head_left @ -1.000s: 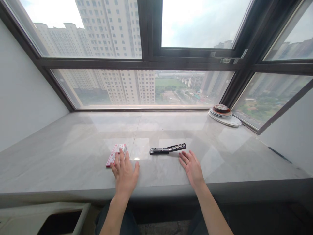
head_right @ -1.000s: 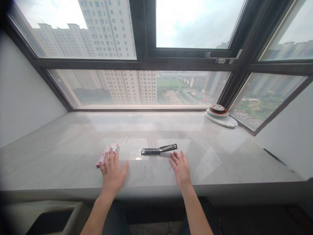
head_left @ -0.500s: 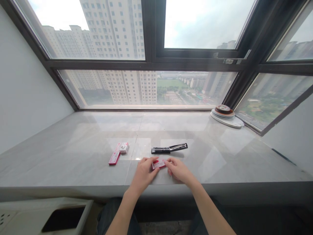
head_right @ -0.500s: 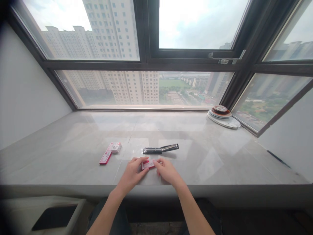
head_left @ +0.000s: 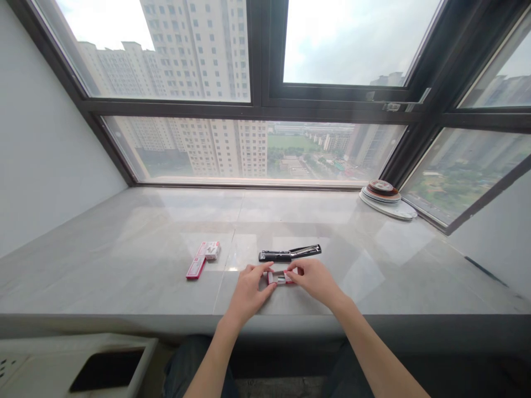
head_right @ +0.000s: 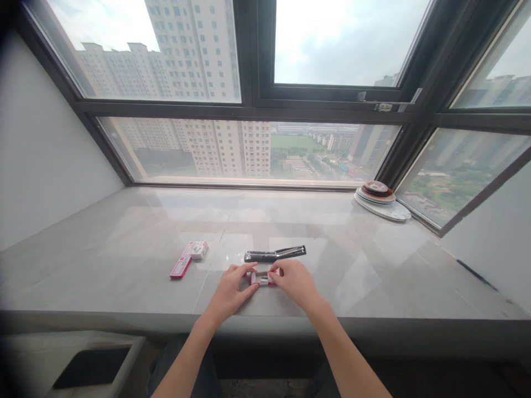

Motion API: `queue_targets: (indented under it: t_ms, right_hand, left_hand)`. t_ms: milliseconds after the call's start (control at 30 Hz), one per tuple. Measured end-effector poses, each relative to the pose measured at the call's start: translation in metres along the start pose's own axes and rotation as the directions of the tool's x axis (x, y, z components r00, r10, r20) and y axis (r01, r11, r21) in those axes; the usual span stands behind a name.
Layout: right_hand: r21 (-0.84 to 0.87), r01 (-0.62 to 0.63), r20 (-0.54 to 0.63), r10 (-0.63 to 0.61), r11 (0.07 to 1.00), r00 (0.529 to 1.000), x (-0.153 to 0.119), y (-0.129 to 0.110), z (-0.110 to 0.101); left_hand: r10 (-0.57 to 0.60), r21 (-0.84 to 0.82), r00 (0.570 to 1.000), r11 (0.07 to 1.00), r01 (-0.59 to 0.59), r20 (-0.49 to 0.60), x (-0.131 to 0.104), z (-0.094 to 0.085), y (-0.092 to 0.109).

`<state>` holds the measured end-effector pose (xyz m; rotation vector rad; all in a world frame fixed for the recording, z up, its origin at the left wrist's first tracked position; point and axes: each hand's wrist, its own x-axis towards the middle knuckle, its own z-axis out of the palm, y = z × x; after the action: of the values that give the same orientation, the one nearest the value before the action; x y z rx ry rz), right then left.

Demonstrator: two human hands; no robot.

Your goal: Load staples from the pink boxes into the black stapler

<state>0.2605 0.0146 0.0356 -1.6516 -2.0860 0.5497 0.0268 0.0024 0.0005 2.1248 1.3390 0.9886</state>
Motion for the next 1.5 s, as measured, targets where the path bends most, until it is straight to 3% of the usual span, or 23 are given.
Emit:
queue_targets:
  t_ms: [133,267,400,533,633,833,967,1100,1267,1367,1500]
  right_hand:
    - [-0.232,0.116,0.174,-0.076,0.966,0.982,0.028,-0.033,0.006]
    - [-0.214,0.196,0.223,-0.148,0.957,0.964,0.041,-0.039,0.005]
    - [0.067,0.208,0.127,-0.215,0.976,0.968,0.028,-0.013,-0.006]
    - [0.313,0.133,-0.041,-0.127,0.940,0.991,0.006,0.018,-0.009]
    - [0.414,0.092,-0.096,-0.057,0.906,0.994,-0.001,0.021,-0.003]
    - [0.369,0.167,-0.145,-0.121,0.914,0.982,0.005,0.008,0.009]
    - [0.325,0.112,-0.137,-0.071,0.939,0.988,-0.004,0.028,0.005]
    - [0.302,0.059,-0.083,-0.035,0.952,0.996,-0.017,0.043,0.000]
    - [0.294,0.100,0.015,-0.110,0.950,0.994,-0.020,0.033,0.002]
    - [0.269,0.094,0.008,-0.100,0.958,0.995,-0.019,0.025,0.003]
    - [0.226,0.099,-0.040,-0.092,0.969,0.995,-0.015,0.015,0.006]
  left_hand:
    - [0.005,0.015,1.000,1.000,-0.005,-0.006,0.000,-0.001,0.000]
    - [-0.004,0.019,1.000,1.000,0.004,-0.008,-0.001,-0.002,-0.002]
    - [-0.014,0.006,1.000,1.000,0.014,-0.006,-0.001,-0.002,-0.004]
    - [-0.016,-0.009,1.000,1.000,0.016,-0.001,0.000,-0.002,-0.005]
    - [-0.017,-0.005,1.000,1.000,0.016,-0.005,-0.001,-0.002,-0.004]
    - [-0.022,0.002,1.000,1.000,0.022,-0.015,-0.004,-0.001,-0.003]
    - [0.002,0.015,0.998,1.000,-0.002,-0.060,-0.004,-0.005,-0.002]
    - [-0.103,0.011,0.992,0.995,0.104,-0.069,0.001,0.000,0.001]
    - [-0.123,0.016,0.991,0.992,0.124,-0.056,0.005,0.020,0.014]
    - [-0.121,-0.049,0.993,0.991,0.121,-0.010,0.005,0.020,0.015]
    - [-0.120,0.082,0.977,0.987,0.137,-0.178,0.018,0.002,0.000]
